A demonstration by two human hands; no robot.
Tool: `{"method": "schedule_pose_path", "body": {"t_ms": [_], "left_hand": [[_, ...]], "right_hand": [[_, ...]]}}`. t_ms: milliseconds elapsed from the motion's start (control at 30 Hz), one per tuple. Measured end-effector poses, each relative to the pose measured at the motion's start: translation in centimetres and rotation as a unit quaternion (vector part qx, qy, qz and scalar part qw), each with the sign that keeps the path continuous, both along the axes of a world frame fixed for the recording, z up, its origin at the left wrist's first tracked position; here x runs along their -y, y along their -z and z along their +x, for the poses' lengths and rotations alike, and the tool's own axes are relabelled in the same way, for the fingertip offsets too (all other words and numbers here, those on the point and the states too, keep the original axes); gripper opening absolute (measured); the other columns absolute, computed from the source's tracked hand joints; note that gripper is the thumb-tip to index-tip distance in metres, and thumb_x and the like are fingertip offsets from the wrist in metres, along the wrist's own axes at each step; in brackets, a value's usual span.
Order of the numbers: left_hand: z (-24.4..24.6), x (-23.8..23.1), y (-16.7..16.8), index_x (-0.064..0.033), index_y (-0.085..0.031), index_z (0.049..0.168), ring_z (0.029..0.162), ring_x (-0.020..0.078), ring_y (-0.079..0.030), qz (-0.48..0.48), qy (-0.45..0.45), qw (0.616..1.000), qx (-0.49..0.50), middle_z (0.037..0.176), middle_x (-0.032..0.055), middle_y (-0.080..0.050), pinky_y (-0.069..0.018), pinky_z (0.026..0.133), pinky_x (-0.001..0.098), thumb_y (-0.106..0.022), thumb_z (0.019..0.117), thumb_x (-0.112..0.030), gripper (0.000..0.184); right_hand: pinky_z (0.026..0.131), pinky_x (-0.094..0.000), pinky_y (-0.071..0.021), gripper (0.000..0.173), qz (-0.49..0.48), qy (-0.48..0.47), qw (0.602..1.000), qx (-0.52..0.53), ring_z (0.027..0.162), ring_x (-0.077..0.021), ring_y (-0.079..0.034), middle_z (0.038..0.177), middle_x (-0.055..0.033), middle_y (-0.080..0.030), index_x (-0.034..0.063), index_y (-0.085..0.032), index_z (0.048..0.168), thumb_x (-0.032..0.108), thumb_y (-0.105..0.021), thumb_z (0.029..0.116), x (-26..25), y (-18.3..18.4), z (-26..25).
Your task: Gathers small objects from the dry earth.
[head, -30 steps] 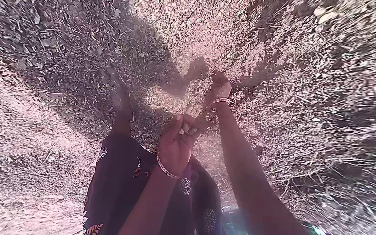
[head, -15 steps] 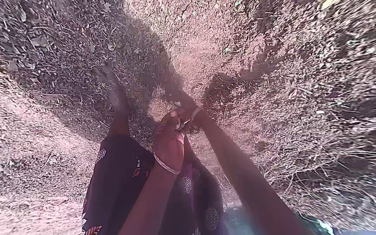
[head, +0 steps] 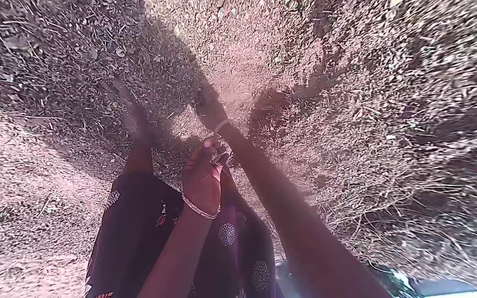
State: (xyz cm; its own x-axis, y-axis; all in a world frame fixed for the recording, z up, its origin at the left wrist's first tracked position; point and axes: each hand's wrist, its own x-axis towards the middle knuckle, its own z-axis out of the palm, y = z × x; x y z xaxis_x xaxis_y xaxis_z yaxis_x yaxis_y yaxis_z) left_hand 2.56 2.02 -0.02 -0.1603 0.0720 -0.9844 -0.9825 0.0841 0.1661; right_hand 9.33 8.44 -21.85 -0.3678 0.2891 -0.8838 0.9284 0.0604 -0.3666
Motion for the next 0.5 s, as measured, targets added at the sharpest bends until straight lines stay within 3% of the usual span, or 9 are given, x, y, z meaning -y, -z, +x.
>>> {"method": "schedule_pose_path", "body": {"t_ms": [67, 133, 167, 233, 300, 367, 433, 467, 500], "left_hand": [[0.1, 0.1, -0.1, -0.0056, -0.07, 0.105, 0.085, 0.0129, -0.069, 0.003, -0.004, 1.0, -0.003, 0.094, 0.0018, -0.07, -0.0594, 0.083, 0.0314, -0.043, 0.1081, -0.009, 0.027], [0.3, 0.3, 0.1, -0.0066, -0.069, 0.105, 0.084, 0.0132, -0.068, 0.003, -0.001, 1.0, -0.003, 0.094, 0.0014, -0.069, -0.0595, 0.083, 0.0319, -0.042, 0.1083, -0.009, 0.027], [0.4, 0.5, 0.1, -0.0076, -0.069, 0.104, 0.083, 0.0124, -0.068, -0.001, 0.001, 1.0, -0.001, 0.094, 0.0008, -0.069, -0.0594, 0.081, 0.0306, -0.042, 0.1082, -0.009, 0.028], [0.5, 0.5, 0.1, -0.0078, -0.069, 0.1, 0.08, 0.0116, -0.068, -0.009, -0.002, 1.0, 0.006, 0.092, 0.0006, -0.069, -0.0596, 0.079, 0.0294, -0.04, 0.108, -0.007, 0.03], [0.4, 0.2, 0.2, -0.0055, -0.068, 0.098, 0.077, 0.0119, -0.069, -0.025, -0.015, 0.999, 0.016, 0.089, 0.0021, -0.07, -0.0605, 0.076, 0.0282, -0.04, 0.108, -0.005, 0.03], [0.4, -0.2, -0.1, -0.0041, -0.068, 0.097, 0.075, 0.0119, -0.07, -0.037, -0.023, 0.999, 0.025, 0.085, 0.0029, -0.07, -0.0609, 0.074, 0.027, -0.041, 0.1076, -0.004, 0.028], [0.3, -0.6, -0.5, -0.0047, -0.068, 0.097, 0.076, 0.0116, -0.07, -0.034, -0.013, 0.999, 0.025, 0.085, 0.0019, -0.071, -0.0606, 0.074, 0.027, -0.042, 0.1073, -0.003, 0.028], [0.2, -0.8, -0.8, -0.0051, -0.068, 0.097, 0.077, 0.0115, -0.07, -0.025, -0.006, 0.999, 0.023, 0.085, 0.0014, -0.071, -0.0604, 0.074, 0.0273, -0.042, 0.1069, -0.002, 0.028], [0.1, -0.9, -1.1, -0.0053, -0.069, 0.096, 0.077, 0.0116, -0.07, -0.014, -0.001, 1.0, 0.022, 0.085, 0.0015, -0.071, -0.0605, 0.075, 0.0278, -0.042, 0.1065, -0.002, 0.029]], "right_hand": [[0.115, -0.0528, -0.0444, 0.093, 0.006, 0.022, 0.999, 0.03, 0.143, -0.0364, -0.048, 0.163, -0.0196, -0.038, 0.0159, -0.022, 0.166, 0.002, -0.07, 0.087, -0.5, -1.8, 1.0], [0.111, -0.0572, -0.0447, 0.089, 0.044, -0.018, 0.993, 0.108, 0.142, -0.0385, -0.048, 0.161, -0.0175, -0.04, 0.0213, -0.028, 0.164, 0.006, -0.071, 0.0886, -2.6, -2.1, 2.6], [0.113, -0.0613, -0.0395, 0.088, 0.072, -0.062, 0.986, 0.14, 0.146, -0.0389, -0.042, 0.163, -0.0149, -0.038, 0.0233, -0.032, 0.163, 0.007, -0.072, 0.0865, -3.9, -1.5, 3.7], [0.121, -0.0722, -0.0182, 0.085, 0.132, -0.164, 0.963, 0.169, 0.155, -0.043, -0.024, 0.167, -0.0165, -0.03, 0.0215, -0.039, 0.16, 0.002, -0.071, 0.0829, -7.8, -0.1, 5.2], [0.121, -0.0751, -0.0071, 0.079, 0.197, -0.234, 0.937, 0.169, 0.158, -0.0444, -0.014, 0.169, -0.0182, -0.026, 0.0163, -0.044, 0.157, 0.001, -0.069, 0.0842, -12.9, 1.1, 4.9], [0.119, -0.0755, -0.0167, 0.074, 0.244, -0.253, 0.918, 0.183, 0.154, -0.047, -0.024, 0.168, -0.0199, -0.029, 0.0124, -0.045, 0.155, 0.001, -0.068, 0.0857, -18.1, 1.0, 2.7], [0.101, -0.0747, -0.0403, 0.076, 0.243, -0.242, 0.913, 0.22, 0.136, -0.0536, -0.047, 0.162, -0.0259, -0.036, 0.011, -0.04, 0.158, 0.008, -0.068, 0.088, -22.9, -0.3, -0.7], [0.095, -0.0749, -0.045, 0.077, 0.222, -0.232, 0.916, 0.24, 0.13, -0.0558, -0.052, 0.158, -0.0298, -0.039, 0.0112, -0.035, 0.161, 0.014, -0.067, 0.0911, -25.0, -0.8, -1.7], [0.097, -0.0755, -0.0438, 0.075, 0.209, -0.213, 0.921, 0.25, 0.131, -0.056, -0.052, 0.154, -0.0321, -0.044, 0.0123, -0.035, 0.161, 0.02, -0.066, 0.0938, -26.7, -1.2, -2.1]]}}
